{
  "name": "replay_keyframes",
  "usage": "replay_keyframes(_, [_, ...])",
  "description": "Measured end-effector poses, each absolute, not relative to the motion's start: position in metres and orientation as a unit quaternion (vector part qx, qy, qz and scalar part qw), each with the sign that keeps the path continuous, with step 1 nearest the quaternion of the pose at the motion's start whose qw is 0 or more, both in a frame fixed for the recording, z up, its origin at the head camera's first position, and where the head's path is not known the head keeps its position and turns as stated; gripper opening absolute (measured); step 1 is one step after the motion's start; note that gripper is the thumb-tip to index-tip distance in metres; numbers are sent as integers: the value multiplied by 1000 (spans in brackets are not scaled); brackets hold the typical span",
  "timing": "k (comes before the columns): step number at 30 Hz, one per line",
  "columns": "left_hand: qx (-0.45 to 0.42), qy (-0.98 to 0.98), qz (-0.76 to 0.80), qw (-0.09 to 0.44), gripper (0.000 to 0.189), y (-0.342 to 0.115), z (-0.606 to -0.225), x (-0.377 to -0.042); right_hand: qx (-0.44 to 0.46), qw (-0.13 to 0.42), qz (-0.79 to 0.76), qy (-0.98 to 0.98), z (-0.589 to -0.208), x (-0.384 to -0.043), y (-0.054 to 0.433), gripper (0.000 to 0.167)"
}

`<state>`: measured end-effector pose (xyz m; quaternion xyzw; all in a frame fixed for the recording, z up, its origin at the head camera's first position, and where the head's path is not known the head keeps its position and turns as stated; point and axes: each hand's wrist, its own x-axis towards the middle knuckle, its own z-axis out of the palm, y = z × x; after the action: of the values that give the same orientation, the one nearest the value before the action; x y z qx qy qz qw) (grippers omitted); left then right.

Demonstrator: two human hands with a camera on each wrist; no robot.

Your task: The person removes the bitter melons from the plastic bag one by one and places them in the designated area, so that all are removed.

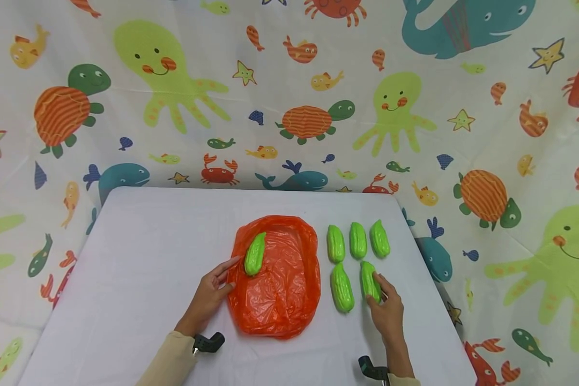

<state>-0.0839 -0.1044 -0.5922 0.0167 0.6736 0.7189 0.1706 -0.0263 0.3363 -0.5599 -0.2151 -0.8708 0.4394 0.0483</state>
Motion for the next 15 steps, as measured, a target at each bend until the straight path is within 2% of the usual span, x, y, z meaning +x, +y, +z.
replay_keyframes(7, [17,671,721,169,61,-104,-594,-85,-224,62,414,-880,-556,-29,333,69])
replay_keyframes(15, [9,671,721,173,61,-104,-594,-84,-193,139,422,-875,-539,-36,315,67])
